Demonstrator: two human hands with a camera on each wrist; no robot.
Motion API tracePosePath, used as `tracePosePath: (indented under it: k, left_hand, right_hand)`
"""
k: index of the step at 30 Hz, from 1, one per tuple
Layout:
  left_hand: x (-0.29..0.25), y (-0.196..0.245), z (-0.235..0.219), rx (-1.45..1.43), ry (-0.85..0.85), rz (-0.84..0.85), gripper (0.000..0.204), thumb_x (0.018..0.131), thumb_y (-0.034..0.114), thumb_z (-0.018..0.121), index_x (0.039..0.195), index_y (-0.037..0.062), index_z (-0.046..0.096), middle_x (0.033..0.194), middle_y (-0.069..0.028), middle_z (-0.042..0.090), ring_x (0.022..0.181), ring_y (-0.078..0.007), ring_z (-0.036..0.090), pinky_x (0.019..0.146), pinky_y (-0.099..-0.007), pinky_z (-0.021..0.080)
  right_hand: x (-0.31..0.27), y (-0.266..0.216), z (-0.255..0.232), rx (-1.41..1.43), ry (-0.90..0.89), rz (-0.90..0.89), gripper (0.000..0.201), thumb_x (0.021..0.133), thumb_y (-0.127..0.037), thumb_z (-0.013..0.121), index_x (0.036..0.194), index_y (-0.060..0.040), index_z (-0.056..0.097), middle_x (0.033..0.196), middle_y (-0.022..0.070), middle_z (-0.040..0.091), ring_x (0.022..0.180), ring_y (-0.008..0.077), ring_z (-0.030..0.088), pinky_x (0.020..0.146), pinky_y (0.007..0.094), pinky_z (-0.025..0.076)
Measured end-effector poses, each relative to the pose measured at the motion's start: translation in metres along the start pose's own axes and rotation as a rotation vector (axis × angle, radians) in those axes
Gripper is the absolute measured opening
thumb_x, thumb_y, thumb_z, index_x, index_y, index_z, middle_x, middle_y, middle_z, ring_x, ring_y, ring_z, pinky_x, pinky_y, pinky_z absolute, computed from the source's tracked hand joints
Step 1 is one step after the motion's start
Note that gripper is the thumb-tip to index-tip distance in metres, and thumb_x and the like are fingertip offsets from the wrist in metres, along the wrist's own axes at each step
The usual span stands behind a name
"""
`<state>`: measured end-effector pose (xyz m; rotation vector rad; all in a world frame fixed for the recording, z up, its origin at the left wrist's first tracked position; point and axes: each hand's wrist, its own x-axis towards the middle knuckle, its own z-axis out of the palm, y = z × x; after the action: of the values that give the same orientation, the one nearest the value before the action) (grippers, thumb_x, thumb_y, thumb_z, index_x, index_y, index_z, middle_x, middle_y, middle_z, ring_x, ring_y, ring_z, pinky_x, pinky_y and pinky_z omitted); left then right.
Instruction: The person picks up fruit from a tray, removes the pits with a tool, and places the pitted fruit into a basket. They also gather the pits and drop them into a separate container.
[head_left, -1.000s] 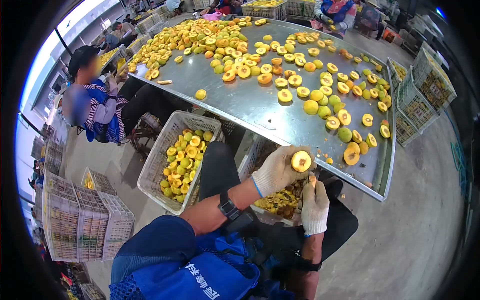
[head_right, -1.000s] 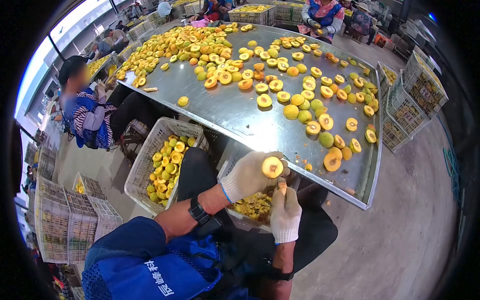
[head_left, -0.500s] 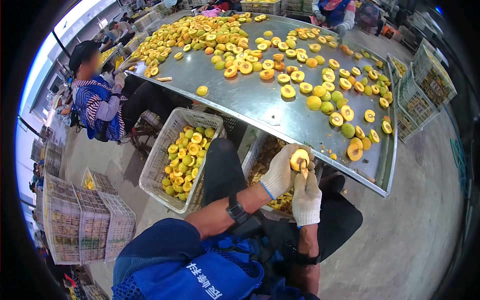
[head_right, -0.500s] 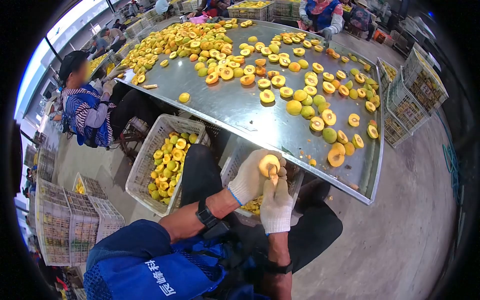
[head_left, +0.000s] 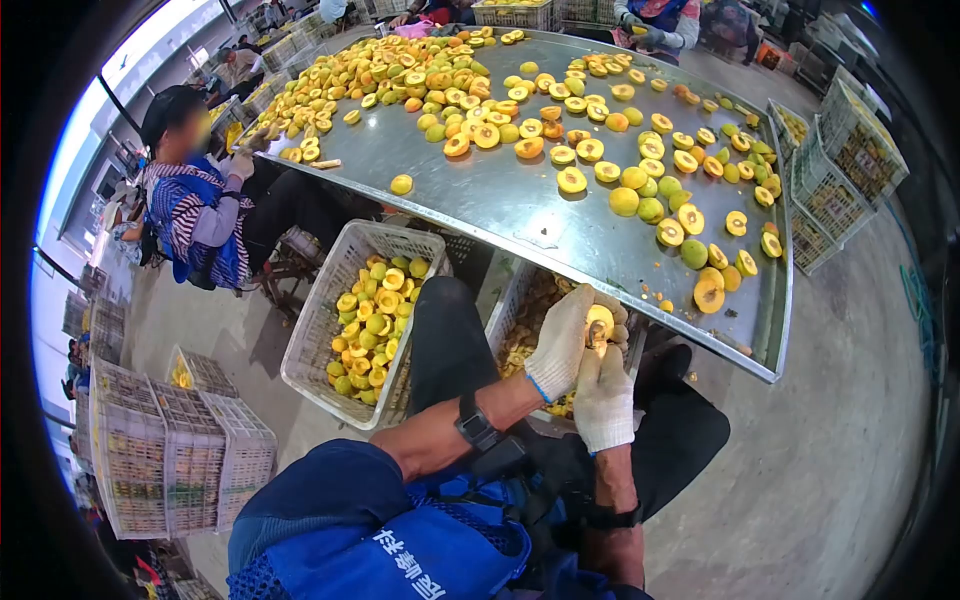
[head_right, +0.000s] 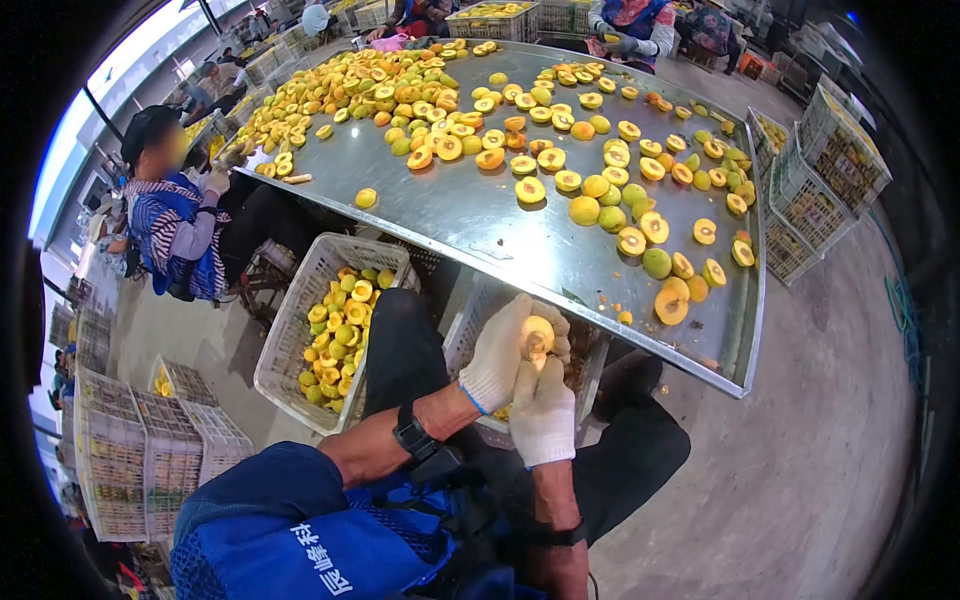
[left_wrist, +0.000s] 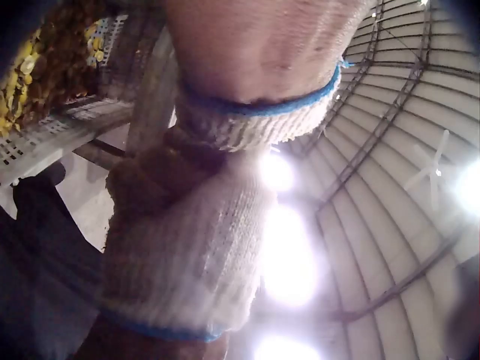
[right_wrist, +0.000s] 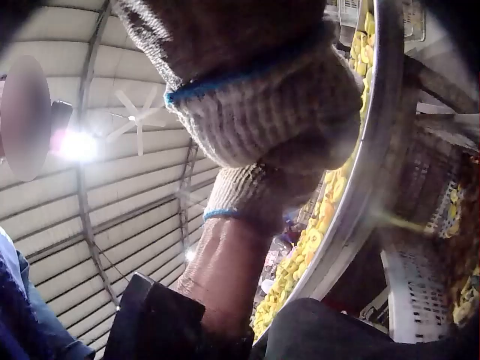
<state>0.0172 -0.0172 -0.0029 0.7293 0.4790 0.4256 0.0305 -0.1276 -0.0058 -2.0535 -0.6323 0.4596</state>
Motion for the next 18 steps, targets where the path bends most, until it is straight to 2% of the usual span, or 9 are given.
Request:
tracePosePath:
  k: [3, 5, 6, 8, 9, 11, 13, 15, 18]
  left_hand:
    - [-0.008, 0.011, 0.010, 0.010, 0.018, -0.023, 0.049, 0.111, 0.038, 0.037, 0.097, -0.0002, 0.064, 0.085, -0.0114, 0.065, 0.071, -0.0211, 0.064, 0.069, -0.0353, 0.056]
    - [-0.008, 0.013, 0.011, 0.018, 0.020, -0.019, 0.049, 0.111, 0.038, 0.038, 0.098, -0.0004, 0.064, 0.084, -0.0114, 0.065, 0.070, -0.0208, 0.064, 0.067, -0.0346, 0.056]
    - [-0.006, 0.013, 0.009, 0.092, 0.013, -0.013, 0.050, 0.111, 0.038, 0.038, 0.096, -0.0011, 0.065, 0.083, -0.0114, 0.065, 0.069, -0.0204, 0.064, 0.066, -0.0340, 0.056]
    - [-0.004, 0.015, 0.003, 0.169, 0.007, -0.006, 0.051, 0.111, 0.039, 0.038, 0.094, -0.0017, 0.065, 0.082, -0.0113, 0.065, 0.068, -0.0201, 0.063, 0.065, -0.0334, 0.055]
    - [-0.003, 0.016, 0.000, 0.221, -0.077, 0.037, 0.052, 0.111, 0.038, 0.039, 0.090, -0.0018, 0.065, 0.079, -0.0117, 0.065, 0.066, -0.0200, 0.063, 0.064, -0.0332, 0.054]
    - [0.000, 0.016, -0.004, 0.275, -0.160, 0.078, 0.054, 0.111, 0.038, 0.039, 0.085, -0.0019, 0.065, 0.077, -0.0120, 0.065, 0.064, -0.0200, 0.062, 0.062, -0.0330, 0.053]
    - [0.006, 0.013, -0.009, 0.306, -0.260, 0.170, 0.057, 0.110, 0.040, 0.044, 0.079, -0.0022, 0.067, 0.073, -0.0128, 0.067, 0.061, -0.0188, 0.061, 0.056, -0.0318, 0.050]
    - [0.011, 0.009, -0.014, 0.313, -0.290, 0.168, 0.057, 0.110, 0.039, 0.043, 0.079, -0.0026, 0.066, 0.074, -0.0134, 0.067, 0.060, -0.0195, 0.061, 0.057, -0.0324, 0.051]
    - [0.017, 0.008, -0.023, 0.246, -0.380, 0.098, 0.057, 0.110, 0.038, 0.042, 0.078, -0.0025, 0.066, 0.073, -0.0141, 0.067, 0.060, -0.0209, 0.061, 0.059, -0.0333, 0.052]
  right_hand:
    - [0.000, 0.006, -0.001, 0.075, -0.064, -0.009, 0.030, 0.106, -0.018, 0.049, 0.122, 0.0059, 0.057, 0.107, 0.0273, 0.068, 0.098, 0.0362, 0.068, 0.086, 0.0458, 0.053]
    - [0.000, 0.015, 0.000, 0.104, -0.001, -0.165, 0.025, 0.106, -0.019, 0.049, 0.116, 0.0013, 0.059, 0.088, 0.0170, 0.067, 0.079, 0.0252, 0.067, 0.069, 0.0388, 0.053]
    - [0.001, 0.019, 0.002, 0.104, 0.001, -0.166, 0.025, 0.106, -0.019, 0.049, 0.116, 0.0013, 0.059, 0.088, 0.0170, 0.067, 0.079, 0.0252, 0.067, 0.069, 0.0388, 0.053]
    - [0.001, 0.019, 0.003, 0.527, -0.166, 0.073, 0.019, 0.107, -0.022, 0.048, 0.100, -0.0079, 0.058, 0.067, 0.0021, 0.053, 0.054, 0.0126, 0.052, 0.048, 0.0292, 0.040]
    - [-0.001, 0.013, 0.001, 0.530, -0.166, 0.073, 0.019, 0.107, -0.022, 0.048, 0.100, -0.0079, 0.058, 0.067, 0.0021, 0.053, 0.054, 0.0126, 0.052, 0.048, 0.0292, 0.040]
    - [-0.008, -0.001, -0.007, 0.781, -0.275, 0.300, 0.022, 0.108, -0.027, 0.046, 0.089, -0.0153, 0.051, 0.061, -0.0068, 0.038, 0.043, 0.0039, 0.032, 0.039, 0.0231, 0.023]
    - [-0.008, -0.002, -0.010, 0.770, -0.305, 0.322, 0.025, 0.108, -0.030, 0.046, 0.087, -0.0156, 0.049, 0.060, -0.0065, 0.038, 0.042, 0.0044, 0.032, 0.038, 0.0233, 0.024]
    - [-0.007, 0.003, -0.013, 0.756, -0.336, 0.345, 0.028, 0.108, -0.034, 0.046, 0.086, -0.0158, 0.047, 0.060, -0.0062, 0.038, 0.041, 0.0049, 0.032, 0.036, 0.0235, 0.024]
    - [-0.003, 0.017, -0.018, 0.948, -0.535, 0.419, 0.031, 0.108, -0.039, 0.048, 0.086, -0.0159, 0.048, 0.061, -0.0056, 0.038, 0.042, 0.0053, 0.032, 0.036, 0.0227, 0.024]
